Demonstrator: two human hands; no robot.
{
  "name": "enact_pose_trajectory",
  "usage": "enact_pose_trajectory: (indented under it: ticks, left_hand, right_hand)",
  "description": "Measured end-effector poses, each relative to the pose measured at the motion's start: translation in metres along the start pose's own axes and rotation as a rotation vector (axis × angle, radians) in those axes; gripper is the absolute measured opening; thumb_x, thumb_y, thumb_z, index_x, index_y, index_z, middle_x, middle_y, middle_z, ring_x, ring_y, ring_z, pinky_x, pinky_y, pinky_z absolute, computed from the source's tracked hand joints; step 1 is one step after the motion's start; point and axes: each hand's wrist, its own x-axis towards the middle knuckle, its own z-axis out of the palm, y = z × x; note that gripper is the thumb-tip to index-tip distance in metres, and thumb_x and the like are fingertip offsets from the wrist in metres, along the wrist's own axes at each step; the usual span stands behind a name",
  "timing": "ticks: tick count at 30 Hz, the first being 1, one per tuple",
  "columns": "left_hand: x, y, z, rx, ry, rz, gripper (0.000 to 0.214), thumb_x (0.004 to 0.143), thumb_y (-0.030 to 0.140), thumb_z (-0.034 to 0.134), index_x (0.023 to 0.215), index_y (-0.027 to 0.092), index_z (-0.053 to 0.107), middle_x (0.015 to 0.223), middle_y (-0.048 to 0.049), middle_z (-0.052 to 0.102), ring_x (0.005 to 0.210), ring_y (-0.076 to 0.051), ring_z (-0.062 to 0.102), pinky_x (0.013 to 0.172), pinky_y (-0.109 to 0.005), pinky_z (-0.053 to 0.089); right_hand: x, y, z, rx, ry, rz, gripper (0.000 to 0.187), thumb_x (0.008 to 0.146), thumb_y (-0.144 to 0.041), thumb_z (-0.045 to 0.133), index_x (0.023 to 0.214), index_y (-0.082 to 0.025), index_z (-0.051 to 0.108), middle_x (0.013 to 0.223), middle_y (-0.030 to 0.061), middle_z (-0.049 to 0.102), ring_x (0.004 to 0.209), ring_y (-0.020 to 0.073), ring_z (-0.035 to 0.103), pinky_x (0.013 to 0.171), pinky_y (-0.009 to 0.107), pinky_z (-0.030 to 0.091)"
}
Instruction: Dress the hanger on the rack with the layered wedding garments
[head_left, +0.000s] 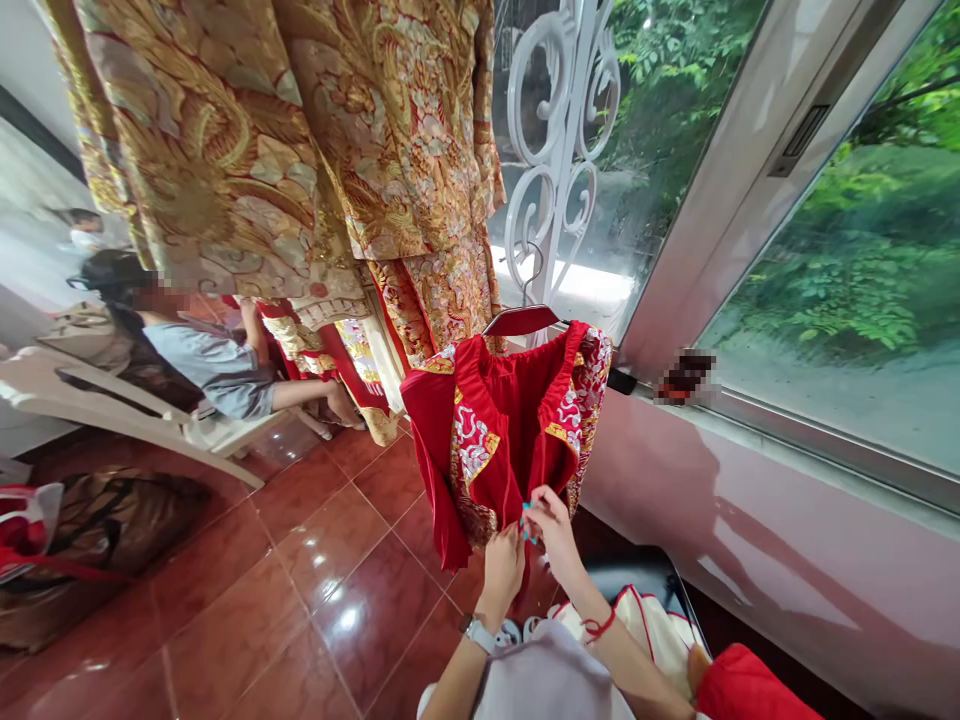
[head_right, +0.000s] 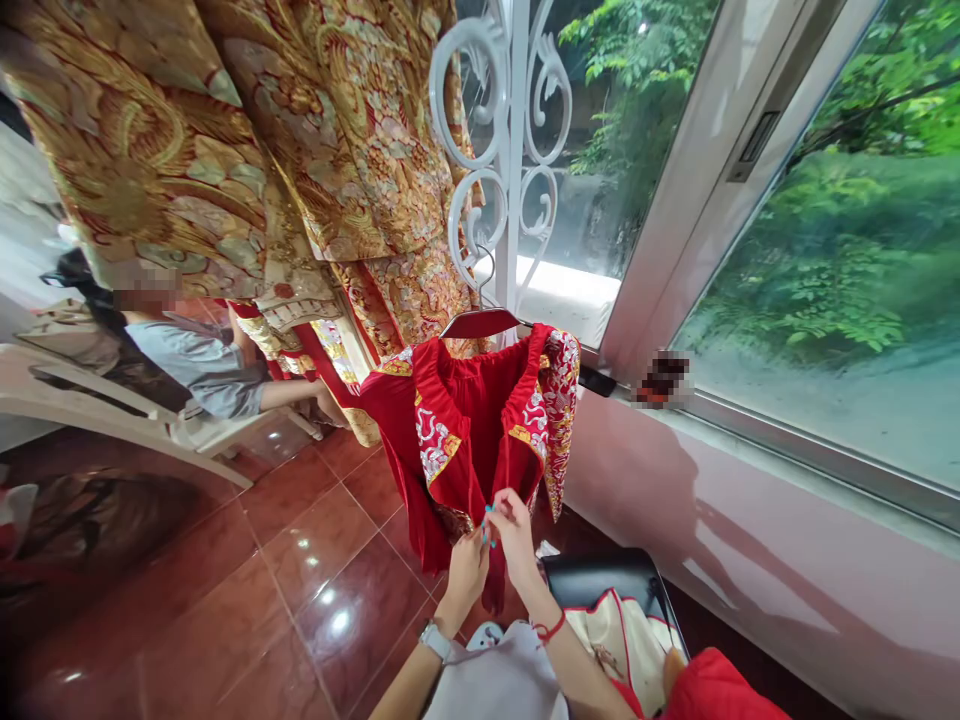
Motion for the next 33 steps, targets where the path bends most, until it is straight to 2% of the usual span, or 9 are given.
enact_pose_trajectory:
  ticks: [6,9,12,15,20,23,26,29,33]
  left_hand:
    - [0.005,-0.009,0.009,0.012,0.172,0.07,0.03,0.096,0.01,0.039,0.096,0.019,0.067,0.094,-0.0109,0.077,0.091,-0.022,0.075,0.085,-0.033,0.059]
    - [0.01,-0.01,0.009,-0.002,0.284,0.107,0.029,0.097,0.01,0.039,0.091,0.017,0.067,0.083,-0.0093,0.075,0.082,-0.021,0.075,0.079,-0.032,0.058]
    - [0.008,-0.014,0.006,-0.063,0.309,0.114,0.03,0.097,0.012,0.038,0.091,0.017,0.066,0.078,-0.0079,0.072,0.077,-0.02,0.073,0.076,-0.031,0.057]
    - [0.002,-0.013,-0.004,-0.216,0.328,0.065,0.027,0.099,0.02,0.039,0.102,0.017,0.066,0.095,-0.0105,0.073,0.088,-0.021,0.072,0.082,-0.034,0.057]
    - [0.028,0.027,-0.039,-0.551,0.508,0.046,0.044,0.096,0.038,0.05,0.135,0.017,0.05,0.139,-0.0172,0.055,0.129,-0.026,0.055,0.108,-0.045,0.045]
    - [0.059,0.059,-0.065,-0.741,0.424,0.087,0.038,0.095,0.044,0.051,0.122,0.018,0.057,0.126,-0.0154,0.062,0.12,-0.026,0.059,0.105,-0.043,0.046]
    - [0.073,0.075,-0.085,-0.935,0.384,0.003,0.036,0.095,0.053,0.047,0.097,0.019,0.059,0.096,-0.0088,0.067,0.09,-0.02,0.064,0.086,-0.034,0.051]
    - [0.059,0.074,-0.093,-0.968,0.429,-0.118,0.039,0.094,0.058,0.048,0.091,0.02,0.059,0.087,-0.005,0.065,0.081,-0.019,0.061,0.081,-0.032,0.05]
    - [0.024,0.075,-0.082,-1.067,0.417,-0.229,0.043,0.088,0.063,0.055,0.095,0.021,0.062,0.096,-0.0064,0.067,0.094,-0.021,0.063,0.089,-0.032,0.05]
  right_hand:
    - [0.028,-0.099,0.053,0.015,0.04,-0.271,0.026,0.06,-0.026,0.061,0.075,-0.024,0.04,0.049,-0.0098,0.05,0.043,0.0085,0.042,0.045,0.02,0.028]
    - [0.033,-0.121,0.069,-0.019,0.007,-0.317,0.026,0.061,-0.024,0.06,0.076,-0.024,0.039,0.05,-0.0101,0.05,0.043,0.0075,0.04,0.044,0.019,0.026]
    - [0.03,-0.121,0.066,-0.026,0.009,-0.289,0.03,0.064,-0.028,0.062,0.08,-0.024,0.037,0.05,-0.0104,0.051,0.043,0.0073,0.04,0.044,0.019,0.026]
    - [0.028,-0.115,0.051,-0.034,-0.016,-0.265,0.038,0.064,-0.033,0.065,0.089,-0.025,0.037,0.052,-0.0113,0.053,0.041,0.0073,0.039,0.044,0.019,0.027]
    - [0.033,-0.107,0.032,-0.066,-0.07,-0.157,0.051,0.063,-0.041,0.071,0.103,-0.024,0.044,0.057,-0.01,0.056,0.042,0.0079,0.042,0.045,0.02,0.029]
    - [0.04,-0.1,0.029,-0.165,-0.118,-0.115,0.038,0.067,-0.045,0.068,0.09,-0.021,0.051,0.057,-0.0078,0.052,0.046,0.008,0.041,0.046,0.022,0.029]
    - [0.041,-0.093,0.023,-0.35,-0.153,-0.264,0.029,0.074,-0.047,0.064,0.082,-0.02,0.057,0.069,-0.0018,0.056,0.063,0.0122,0.05,0.059,0.025,0.04]
    - [0.031,-0.093,0.011,-0.549,-0.099,-0.449,0.032,0.08,-0.052,0.06,0.075,-0.02,0.06,0.085,0.0047,0.061,0.086,0.0181,0.055,0.077,0.031,0.045]
    - [0.008,-0.1,0.001,-0.609,-0.221,-0.362,0.046,0.092,-0.057,0.046,0.066,-0.02,0.054,0.069,0.002,0.054,0.068,0.0155,0.05,0.068,0.029,0.044]
